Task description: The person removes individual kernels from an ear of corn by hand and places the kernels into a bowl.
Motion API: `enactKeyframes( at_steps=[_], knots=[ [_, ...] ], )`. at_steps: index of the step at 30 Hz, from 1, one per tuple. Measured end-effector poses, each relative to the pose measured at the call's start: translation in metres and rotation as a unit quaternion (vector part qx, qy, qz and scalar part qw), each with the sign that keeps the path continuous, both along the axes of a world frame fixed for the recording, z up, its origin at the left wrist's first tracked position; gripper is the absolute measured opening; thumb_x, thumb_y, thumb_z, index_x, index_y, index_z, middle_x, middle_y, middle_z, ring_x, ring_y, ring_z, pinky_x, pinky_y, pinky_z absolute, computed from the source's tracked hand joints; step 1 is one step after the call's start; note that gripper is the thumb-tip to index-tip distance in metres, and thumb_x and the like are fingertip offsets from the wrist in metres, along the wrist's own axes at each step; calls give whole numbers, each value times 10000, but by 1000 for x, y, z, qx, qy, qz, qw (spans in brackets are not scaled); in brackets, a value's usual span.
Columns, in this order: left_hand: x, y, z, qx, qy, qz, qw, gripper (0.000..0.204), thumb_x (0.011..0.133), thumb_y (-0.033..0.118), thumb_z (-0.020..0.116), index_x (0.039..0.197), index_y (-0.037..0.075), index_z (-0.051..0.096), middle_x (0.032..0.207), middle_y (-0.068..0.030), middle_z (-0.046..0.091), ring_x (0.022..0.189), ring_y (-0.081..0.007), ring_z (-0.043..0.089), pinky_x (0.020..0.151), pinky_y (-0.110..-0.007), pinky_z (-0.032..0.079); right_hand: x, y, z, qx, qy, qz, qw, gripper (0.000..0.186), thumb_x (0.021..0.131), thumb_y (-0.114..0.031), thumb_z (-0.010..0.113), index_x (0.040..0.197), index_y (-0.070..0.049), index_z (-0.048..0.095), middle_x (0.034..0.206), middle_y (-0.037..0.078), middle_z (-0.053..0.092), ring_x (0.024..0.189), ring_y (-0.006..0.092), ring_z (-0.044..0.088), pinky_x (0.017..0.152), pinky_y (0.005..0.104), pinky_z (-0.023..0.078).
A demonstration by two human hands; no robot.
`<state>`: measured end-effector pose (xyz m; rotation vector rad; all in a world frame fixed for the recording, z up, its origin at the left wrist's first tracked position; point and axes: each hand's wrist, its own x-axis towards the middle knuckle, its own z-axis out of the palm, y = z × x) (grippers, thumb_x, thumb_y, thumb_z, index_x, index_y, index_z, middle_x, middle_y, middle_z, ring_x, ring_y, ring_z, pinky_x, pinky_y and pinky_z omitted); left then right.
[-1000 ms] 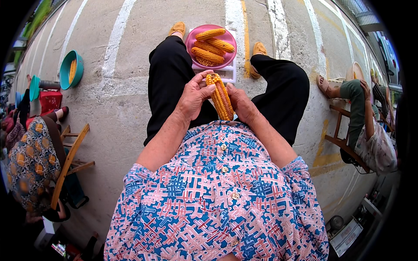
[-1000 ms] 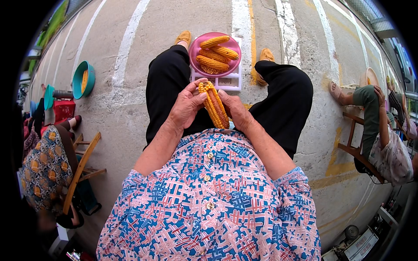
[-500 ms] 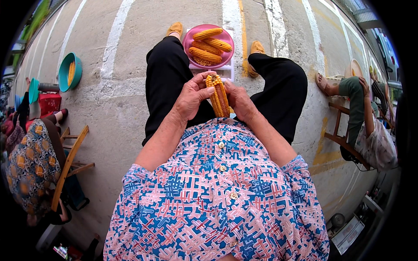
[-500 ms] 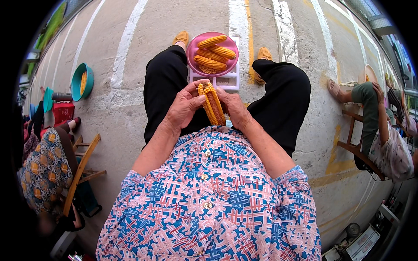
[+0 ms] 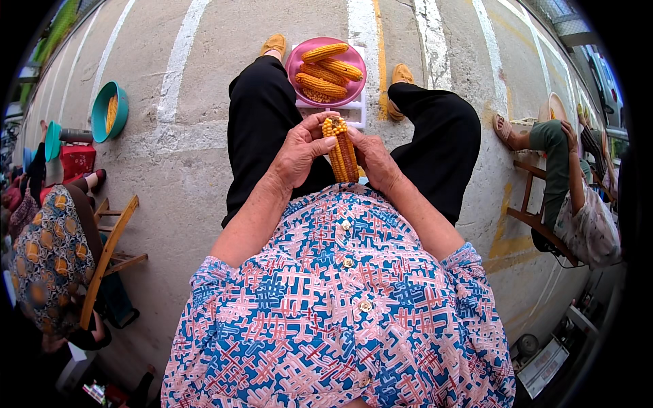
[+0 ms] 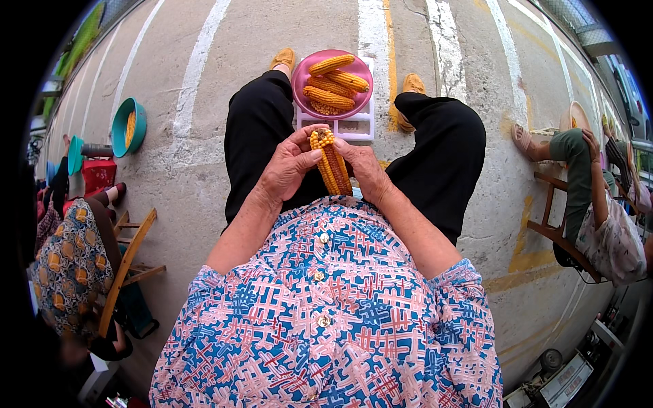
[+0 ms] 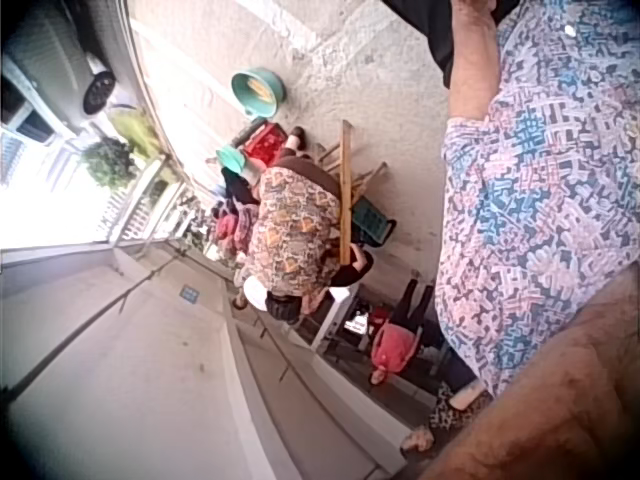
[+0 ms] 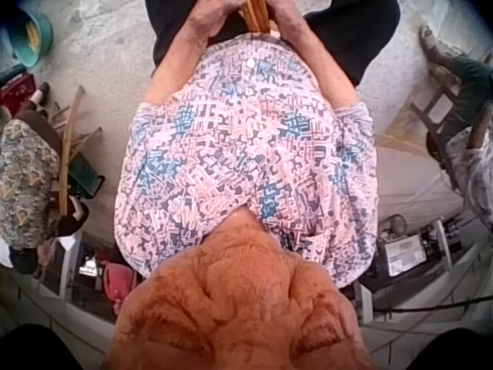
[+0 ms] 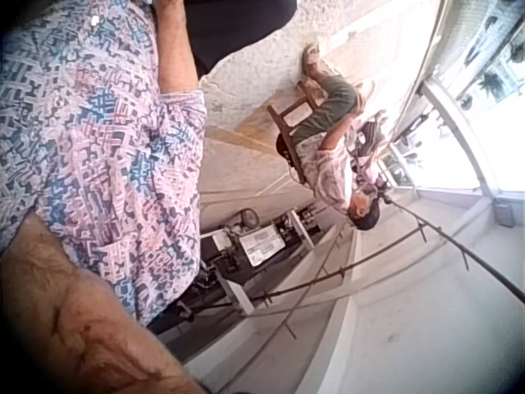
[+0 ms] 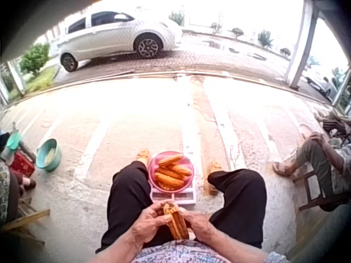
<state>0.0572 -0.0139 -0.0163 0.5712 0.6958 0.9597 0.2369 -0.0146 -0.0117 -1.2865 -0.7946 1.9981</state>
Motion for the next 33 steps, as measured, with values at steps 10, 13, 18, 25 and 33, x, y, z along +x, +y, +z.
enactKeyframes(
  at_steps=[10, 13, 18, 25, 33],
  knots=[
    [0, -1, -1, 2, 14, 2, 1000, 434, 849, 9, 643, 1261, 25, 507, 1131, -63, 602, 1044, -144, 589, 936, -286, 480, -1, -1, 2, 7, -2, 3, 1000, 499, 915, -433, 560, 1165, -5, 617, 1008, 71, 632, 929, 141, 562, 872, 284, 423],
    [0, -1, -1, -1, 12, 6, 1000, 434, 846, 5, 645, 1258, 25, 510, 1128, -61, 603, 1039, -140, 590, 935, -283, 480, -3, 0, 3, 0, -6, 3, 1000, 490, 917, -426, 558, 1166, -8, 617, 1011, 67, 632, 938, 137, 559, 875, 278, 419],
    [0, -1, -3, 1, 17, 6, 1000, 433, 840, 2, 652, 1250, 24, 515, 1115, -61, 609, 1032, -134, 589, 936, -277, 474, -4, 0, 2, -6, 10, -3, 1000, 492, 919, -431, 557, 1169, -11, 614, 1020, 66, 632, 955, 132, 559, 878, 273, 421],
    [1, -2, -3, -6, 34, 8, 999, 422, 838, -12, 644, 1240, 20, 519, 1106, -61, 612, 1025, -134, 590, 936, -276, 469, -4, 0, -10, -29, 30, -22, 999, 530, 909, -471, 567, 1153, -3, 616, 1019, 73, 632, 933, 128, 565, 857, 278, 436],
    [1, -1, -1, -15, 23, 21, 999, 438, 816, -4, 670, 1231, 30, 534, 1076, -61, 625, 995, -139, 597, 905, -274, 468, -3, -1, -8, -12, 16, -12, 1000, 514, 907, -451, 585, 1125, 11, 629, 1005, 76, 634, 924, 127, 561, 839, 275, 437]
  ],
)
